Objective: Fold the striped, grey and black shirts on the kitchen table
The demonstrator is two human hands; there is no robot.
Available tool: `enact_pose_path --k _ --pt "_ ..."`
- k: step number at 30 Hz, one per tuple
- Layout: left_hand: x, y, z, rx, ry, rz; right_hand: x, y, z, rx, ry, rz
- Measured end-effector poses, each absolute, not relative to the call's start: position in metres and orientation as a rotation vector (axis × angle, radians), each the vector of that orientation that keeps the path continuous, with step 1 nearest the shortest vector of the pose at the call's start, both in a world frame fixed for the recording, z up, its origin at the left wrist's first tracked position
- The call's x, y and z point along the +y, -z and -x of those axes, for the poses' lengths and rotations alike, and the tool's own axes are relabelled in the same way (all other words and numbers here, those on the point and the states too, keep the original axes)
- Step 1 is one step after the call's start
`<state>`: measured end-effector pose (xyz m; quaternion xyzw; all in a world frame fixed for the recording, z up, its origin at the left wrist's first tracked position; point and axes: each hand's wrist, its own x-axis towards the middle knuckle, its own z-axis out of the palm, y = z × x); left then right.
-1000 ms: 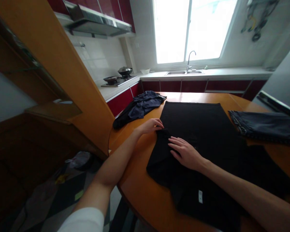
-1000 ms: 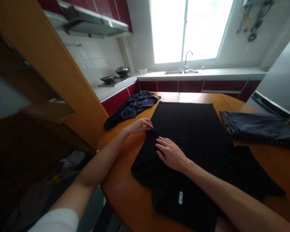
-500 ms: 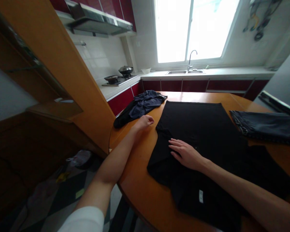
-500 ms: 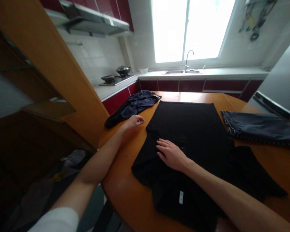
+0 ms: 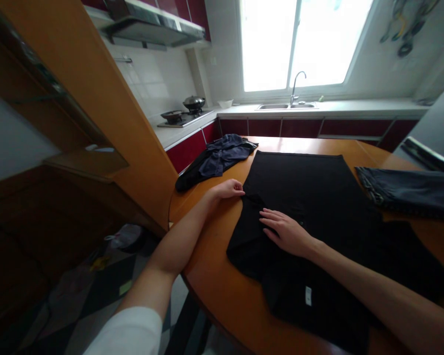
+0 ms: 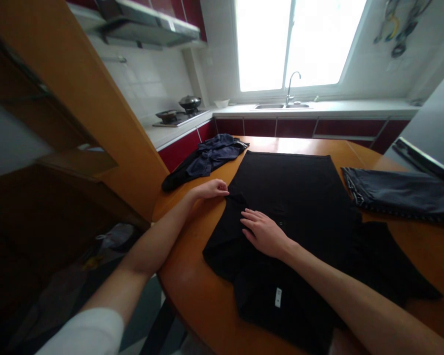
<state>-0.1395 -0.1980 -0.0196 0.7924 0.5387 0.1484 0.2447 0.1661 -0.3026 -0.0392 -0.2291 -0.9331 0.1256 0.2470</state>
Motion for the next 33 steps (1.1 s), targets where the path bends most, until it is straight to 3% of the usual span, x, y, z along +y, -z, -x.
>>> enact_pose_path --k 7,11,19,26,33 --pt "-0.207 0.006 0.116 1.528 -0.645 -2.301 -0.302 0.040 -0.166 -2.568 -0.329 0.637" --pt "-0.220 0.004 0.084 1.160 -0.760 -2.487 -0.303 0.039 -0.166 -2.592 -0.308 0.656" --pt "-0.231 0.038 0.047 1.384 -0.232 -2.613 -0.303 0.040 -0.165 -2.593 -0.298 0.645" --pt "-0.226 0.042 0.047 1.450 -0.137 -2.681 -0.311 0.023 -0.163 -2.588 -0.375 0.600" --pt "-0.231 0.038 0.044 1.499 -0.102 -2.687 -0.339 -0.003 -0.132 -2.918 -0.617 0.229"
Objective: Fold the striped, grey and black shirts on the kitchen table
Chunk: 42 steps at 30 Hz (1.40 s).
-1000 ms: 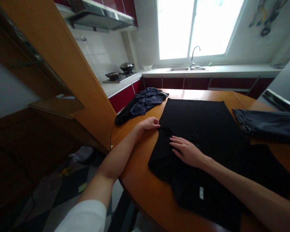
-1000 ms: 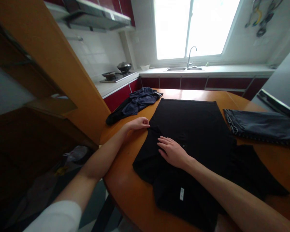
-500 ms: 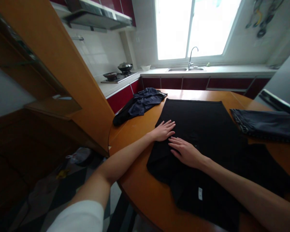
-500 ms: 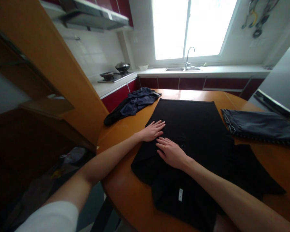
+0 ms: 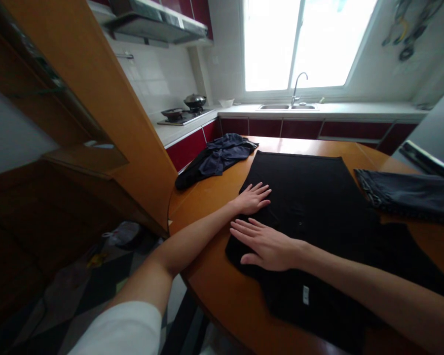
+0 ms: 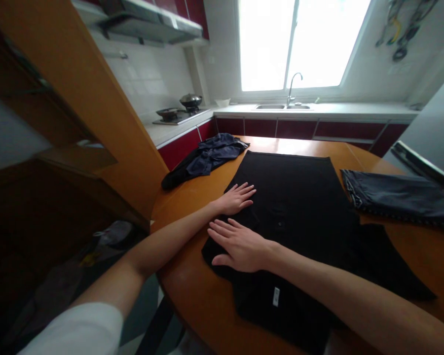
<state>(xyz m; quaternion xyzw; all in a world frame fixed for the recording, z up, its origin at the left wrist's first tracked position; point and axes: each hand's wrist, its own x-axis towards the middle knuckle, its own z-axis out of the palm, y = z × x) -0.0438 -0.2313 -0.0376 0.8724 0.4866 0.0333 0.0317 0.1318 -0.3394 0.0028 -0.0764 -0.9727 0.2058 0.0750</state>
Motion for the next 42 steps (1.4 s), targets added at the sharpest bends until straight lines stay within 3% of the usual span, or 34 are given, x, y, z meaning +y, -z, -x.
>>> enact_pose_path --k 13,18,21,26,28,34,42 --pt "-0.234 0.035 0.044 1.487 -0.121 -2.659 -0.389 0.008 -0.106 -2.957 -0.738 0.099" --pt "-0.233 0.038 0.043 1.475 -0.186 -2.631 -0.390 -0.004 -0.102 -2.914 -0.939 -0.121" --pt "-0.222 0.035 0.053 1.460 -0.401 -2.570 -0.380 -0.014 -0.105 -2.834 -0.968 -0.137" --pt "-0.200 0.021 0.088 1.647 -0.957 -2.391 -0.346 -0.004 -0.119 -2.758 -0.690 0.378" --pt "-0.201 0.018 0.095 1.567 -0.896 -2.442 -0.334 0.008 -0.125 -2.758 -0.561 0.536" --pt "-0.223 0.024 0.071 1.137 -0.097 -2.687 -0.328 0.031 -0.132 -2.896 -0.449 0.558" --pt "-0.214 0.028 0.063 1.550 -0.078 -2.557 -0.330 0.018 -0.138 -2.970 -0.637 0.324"
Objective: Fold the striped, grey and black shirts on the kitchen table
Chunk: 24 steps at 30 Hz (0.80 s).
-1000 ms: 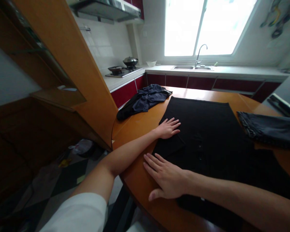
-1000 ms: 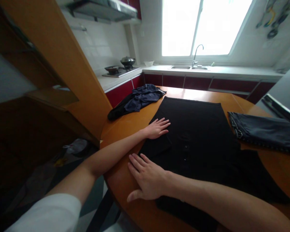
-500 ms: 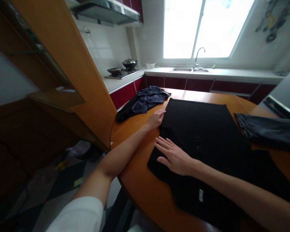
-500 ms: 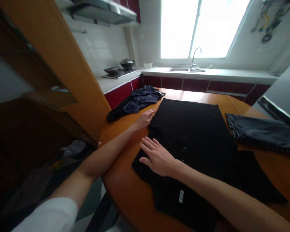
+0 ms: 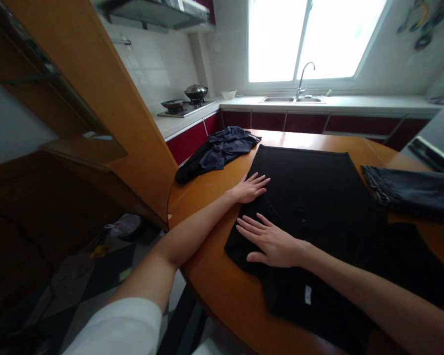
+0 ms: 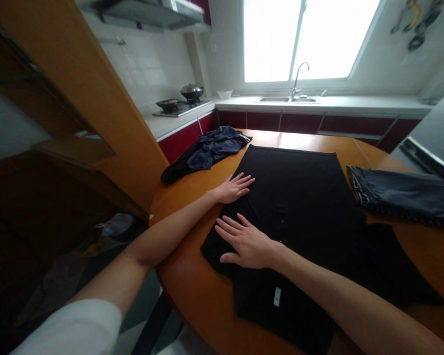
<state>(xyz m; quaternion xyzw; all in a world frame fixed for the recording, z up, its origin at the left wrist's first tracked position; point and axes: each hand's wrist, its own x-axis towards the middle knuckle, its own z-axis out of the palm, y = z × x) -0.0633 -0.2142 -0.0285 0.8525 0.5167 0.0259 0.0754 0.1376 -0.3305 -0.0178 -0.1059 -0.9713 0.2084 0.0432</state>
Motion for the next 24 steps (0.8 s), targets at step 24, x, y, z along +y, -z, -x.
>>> enact_pose_path --k 24 --pt "-0.223 0.034 0.048 1.459 -0.124 -2.644 -0.313 0.025 -0.139 -2.745 -0.643 0.412"
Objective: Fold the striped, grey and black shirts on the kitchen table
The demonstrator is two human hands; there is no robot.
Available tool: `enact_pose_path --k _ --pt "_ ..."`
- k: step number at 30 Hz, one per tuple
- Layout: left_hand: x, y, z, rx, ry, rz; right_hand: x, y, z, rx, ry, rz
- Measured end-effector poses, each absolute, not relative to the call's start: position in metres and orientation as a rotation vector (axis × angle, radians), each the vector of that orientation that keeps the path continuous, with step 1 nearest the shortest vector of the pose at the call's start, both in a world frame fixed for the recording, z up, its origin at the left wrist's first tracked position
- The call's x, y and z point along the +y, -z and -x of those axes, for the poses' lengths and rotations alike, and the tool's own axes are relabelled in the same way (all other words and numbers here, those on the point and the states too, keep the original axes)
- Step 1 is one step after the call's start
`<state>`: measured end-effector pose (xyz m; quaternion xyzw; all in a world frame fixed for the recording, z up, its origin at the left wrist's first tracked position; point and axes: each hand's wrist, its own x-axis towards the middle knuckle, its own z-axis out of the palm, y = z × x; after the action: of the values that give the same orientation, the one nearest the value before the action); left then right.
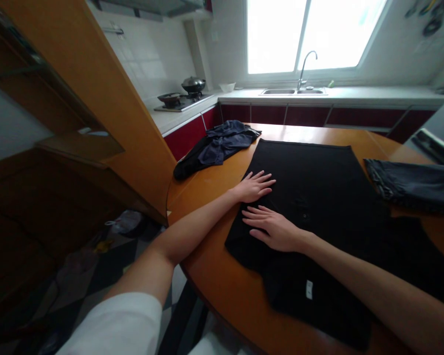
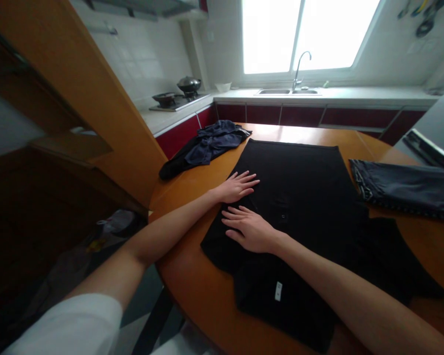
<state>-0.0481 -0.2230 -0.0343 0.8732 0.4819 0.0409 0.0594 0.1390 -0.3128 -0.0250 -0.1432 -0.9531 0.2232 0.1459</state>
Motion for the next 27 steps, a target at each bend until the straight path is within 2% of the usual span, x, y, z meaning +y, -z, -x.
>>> enact_pose_path --k 4,7,10,12,17,22,27 --pt "-0.211 0.031 0.059 1.610 -0.273 -2.536 -0.312 0.022 -0.140 -2.740 -0.741 0.382" --pt "-0.202 0.025 0.080 1.706 -0.649 -2.446 -0.313 0.023 -0.139 -2.642 -0.791 0.396" --pt "-0.195 0.016 0.104 1.800 -1.036 -2.313 -0.312 0.026 -0.138 -2.443 -0.696 0.544" --pt "-0.195 0.010 0.113 1.821 -1.108 -2.279 -0.309 0.028 -0.136 -2.309 -0.567 0.714" --pt "-0.216 0.011 0.083 1.661 -0.808 -2.488 -0.300 0.042 -0.135 -2.339 -0.354 1.088" --pt "-0.238 0.032 0.037 1.540 -0.320 -2.575 -0.298 0.053 -0.135 -2.494 -0.253 1.179" --pt "-0.237 0.038 0.037 1.624 -0.278 -2.579 -0.298 0.055 -0.135 -2.490 -0.230 1.181"
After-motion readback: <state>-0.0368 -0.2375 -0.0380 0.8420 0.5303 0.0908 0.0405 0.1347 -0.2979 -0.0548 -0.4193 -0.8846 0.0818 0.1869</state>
